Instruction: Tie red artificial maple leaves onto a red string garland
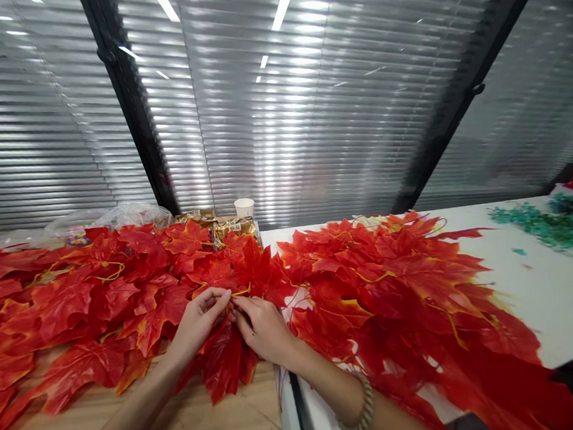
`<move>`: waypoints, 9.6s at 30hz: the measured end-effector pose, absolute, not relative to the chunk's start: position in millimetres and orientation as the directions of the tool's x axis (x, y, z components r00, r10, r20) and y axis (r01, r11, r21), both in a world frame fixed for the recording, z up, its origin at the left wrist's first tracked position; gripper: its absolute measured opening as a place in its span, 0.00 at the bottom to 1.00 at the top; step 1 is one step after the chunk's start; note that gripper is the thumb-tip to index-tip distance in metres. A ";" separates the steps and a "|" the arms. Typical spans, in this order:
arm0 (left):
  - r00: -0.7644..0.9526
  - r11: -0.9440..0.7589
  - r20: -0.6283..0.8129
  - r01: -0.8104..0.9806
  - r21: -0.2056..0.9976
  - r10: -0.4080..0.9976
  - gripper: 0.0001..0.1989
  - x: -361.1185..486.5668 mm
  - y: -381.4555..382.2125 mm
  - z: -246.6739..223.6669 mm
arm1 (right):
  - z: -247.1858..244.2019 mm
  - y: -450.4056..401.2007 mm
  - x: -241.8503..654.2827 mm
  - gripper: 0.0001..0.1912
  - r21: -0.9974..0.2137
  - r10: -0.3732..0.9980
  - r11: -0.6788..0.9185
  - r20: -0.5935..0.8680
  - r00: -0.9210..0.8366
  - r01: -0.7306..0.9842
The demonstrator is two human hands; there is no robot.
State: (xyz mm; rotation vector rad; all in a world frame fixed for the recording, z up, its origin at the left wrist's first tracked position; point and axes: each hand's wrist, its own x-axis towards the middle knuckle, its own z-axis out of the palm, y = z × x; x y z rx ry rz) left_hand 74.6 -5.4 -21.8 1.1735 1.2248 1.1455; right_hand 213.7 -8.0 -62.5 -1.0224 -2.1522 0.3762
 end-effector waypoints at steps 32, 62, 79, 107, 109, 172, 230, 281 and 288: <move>0.032 0.033 -0.035 0.050 0.998 0.999 0.18 71.6 -1.9 -30.4 | -63.7 -7.5 214.5 0.10 -0.504 0.767 0.641 0.461 -0.446 0.579; 0.058 0.073 -0.073 0.002 0.997 0.996 0.17 71.6 -1.6 -29.9 | -63.2 -7.8 214.4 0.11 -0.482 0.763 0.645 0.451 -0.463 0.593; 0.067 0.045 -0.044 0.000 0.999 0.997 0.17 70.1 -0.1 -35.1 | -62.1 -8.7 214.0 0.11 -0.479 0.768 0.639 0.440 -0.465 0.601; 0.071 -0.044 0.033 0.147 0.988 0.997 0.16 71.1 -4.5 -31.1 | -63.5 -9.1 214.1 0.09 -0.478 0.773 0.633 0.427 -0.469 0.609; 0.061 -0.041 0.032 0.156 0.987 0.998 0.17 72.4 -5.2 -28.8 | -63.7 -9.3 213.9 0.09 -0.476 0.771 0.636 0.429 -0.471 0.607; 0.095 0.017 -0.022 0.051 0.999 0.995 0.19 72.0 -9.0 -26.0 | -58.5 -7.0 214.1 0.11 -0.746 0.823 0.569 0.514 -0.243 0.346; 0.157 0.009 -0.023 0.093 0.996 0.987 0.16 76.7 -15.4 -27.5 | -51.5 -7.4 213.7 0.14 -0.847 0.865 0.502 0.493 -0.096 0.176; 0.143 -0.042 0.007 0.248 0.968 0.990 0.17 74.4 -10.2 -30.5 | -59.5 -6.4 211.9 0.12 -0.797 0.858 0.514 0.478 -0.189 0.316; 0.149 -0.031 -0.005 0.234 0.972 0.989 0.17 74.3 -9.0 -31.1 | -59.3 -6.1 211.3 0.13 -0.794 0.856 0.517 0.482 -0.187 0.319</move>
